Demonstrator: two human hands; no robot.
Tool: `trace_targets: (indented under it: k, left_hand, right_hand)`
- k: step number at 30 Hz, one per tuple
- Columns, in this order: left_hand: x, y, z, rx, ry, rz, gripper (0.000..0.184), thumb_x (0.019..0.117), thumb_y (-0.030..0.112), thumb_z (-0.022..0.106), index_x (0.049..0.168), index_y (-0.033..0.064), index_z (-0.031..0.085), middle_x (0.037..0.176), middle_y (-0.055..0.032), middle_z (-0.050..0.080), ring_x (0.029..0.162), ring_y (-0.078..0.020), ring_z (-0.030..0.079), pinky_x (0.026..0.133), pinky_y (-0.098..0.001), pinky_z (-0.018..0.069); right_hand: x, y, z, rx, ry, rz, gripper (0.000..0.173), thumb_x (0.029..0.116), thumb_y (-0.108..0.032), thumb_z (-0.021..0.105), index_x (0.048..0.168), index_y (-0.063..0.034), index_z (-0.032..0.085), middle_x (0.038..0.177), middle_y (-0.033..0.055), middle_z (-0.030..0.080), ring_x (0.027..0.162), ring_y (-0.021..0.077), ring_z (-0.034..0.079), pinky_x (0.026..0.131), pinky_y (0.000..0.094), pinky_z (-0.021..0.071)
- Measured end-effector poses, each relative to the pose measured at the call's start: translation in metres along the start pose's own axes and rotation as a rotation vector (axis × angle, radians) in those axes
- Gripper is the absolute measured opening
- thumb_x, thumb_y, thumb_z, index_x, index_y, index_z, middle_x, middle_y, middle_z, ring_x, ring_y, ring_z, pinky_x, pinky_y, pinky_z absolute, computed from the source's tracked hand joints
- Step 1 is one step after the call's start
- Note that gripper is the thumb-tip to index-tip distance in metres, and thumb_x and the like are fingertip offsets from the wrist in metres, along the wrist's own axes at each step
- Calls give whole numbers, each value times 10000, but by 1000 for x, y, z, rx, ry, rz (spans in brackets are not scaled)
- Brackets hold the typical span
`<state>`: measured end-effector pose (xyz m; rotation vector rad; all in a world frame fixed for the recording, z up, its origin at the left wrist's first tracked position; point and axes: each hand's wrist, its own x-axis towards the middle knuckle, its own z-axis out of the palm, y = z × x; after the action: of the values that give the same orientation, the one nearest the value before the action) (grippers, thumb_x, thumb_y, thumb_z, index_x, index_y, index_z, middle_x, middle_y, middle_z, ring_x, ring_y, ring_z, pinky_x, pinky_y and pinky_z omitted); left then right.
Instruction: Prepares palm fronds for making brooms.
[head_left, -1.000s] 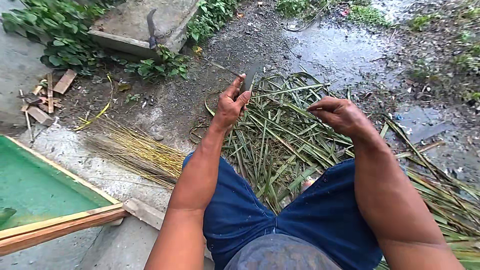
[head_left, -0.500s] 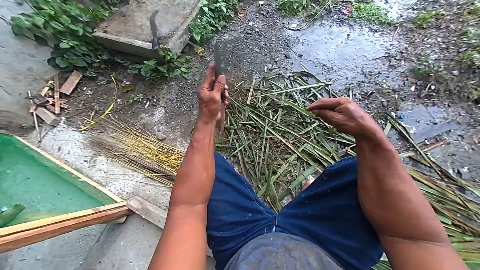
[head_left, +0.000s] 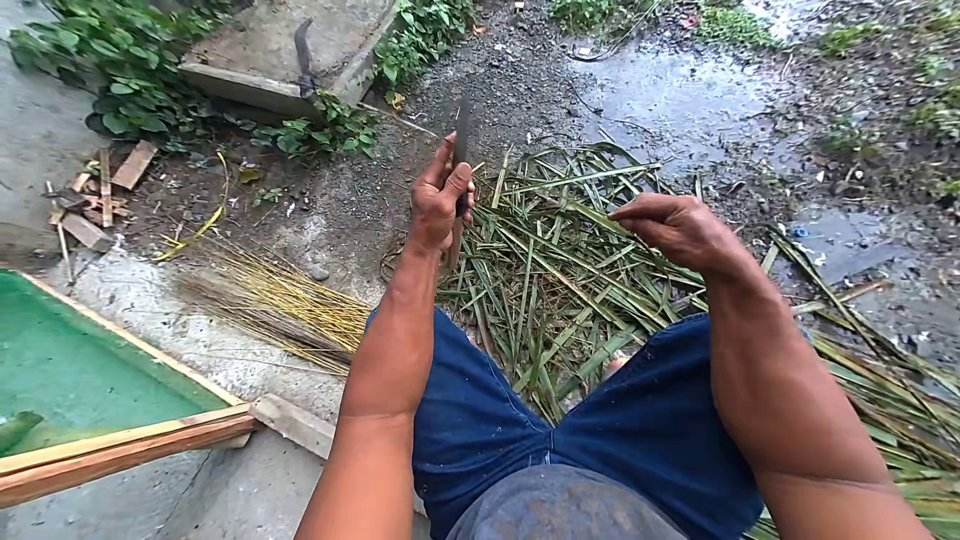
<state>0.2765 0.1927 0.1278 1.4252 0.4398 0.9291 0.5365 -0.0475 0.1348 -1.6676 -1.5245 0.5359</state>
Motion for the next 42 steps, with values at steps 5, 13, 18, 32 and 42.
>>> trace_targets:
  k: [5, 13, 18, 32, 42]
  left_hand:
    - [3, 7, -21, -43, 113, 43, 522, 1075, 170, 481, 1568, 129, 316, 797, 21, 599, 566, -101, 597, 469, -243, 539]
    - [-1, 6, -17, -112, 73, 9, 521, 1073, 175, 467, 1572, 159, 318, 786, 15, 594, 572, -109, 599, 486, -250, 545]
    - [0, 10, -25, -111, 141, 20, 453, 1084, 188, 455, 1526, 150, 363, 792, 7, 593, 564, -114, 597, 468, -244, 540]
    - [-4, 6, -19, -170, 44, 25, 450, 1065, 197, 433, 1509, 192, 365, 800, 26, 600, 593, -109, 608, 505, -249, 555]
    - [2, 9, -29, -114, 189, 97, 487, 1078, 157, 456, 1548, 159, 333, 801, 3, 596, 568, -115, 597, 474, -243, 539]
  right_hand:
    - [-3, 3, -5, -27, 13, 5, 208, 1017, -102, 570, 1104, -93, 759, 979, 14, 689, 765, 42, 607, 723, 264, 531]
    - [-2, 4, -3, -19, 27, -11, 205, 1008, -96, 583, 1103, -91, 764, 954, 19, 667, 806, 50, 609, 742, 251, 529]
    - [-4, 8, -7, -39, 28, -63, 213, 999, -92, 579, 1096, -97, 769, 957, 7, 676, 866, 37, 613, 805, 237, 519]
    - [-4, 9, -9, -69, -20, -35, 225, 1008, -108, 562, 1104, -100, 764, 945, 6, 663, 809, 43, 594, 748, 249, 508]
    - [-5, 5, -10, 14, -82, -75, 234, 1001, -135, 546, 1098, -102, 756, 957, -38, 690, 763, -18, 591, 708, 202, 512]
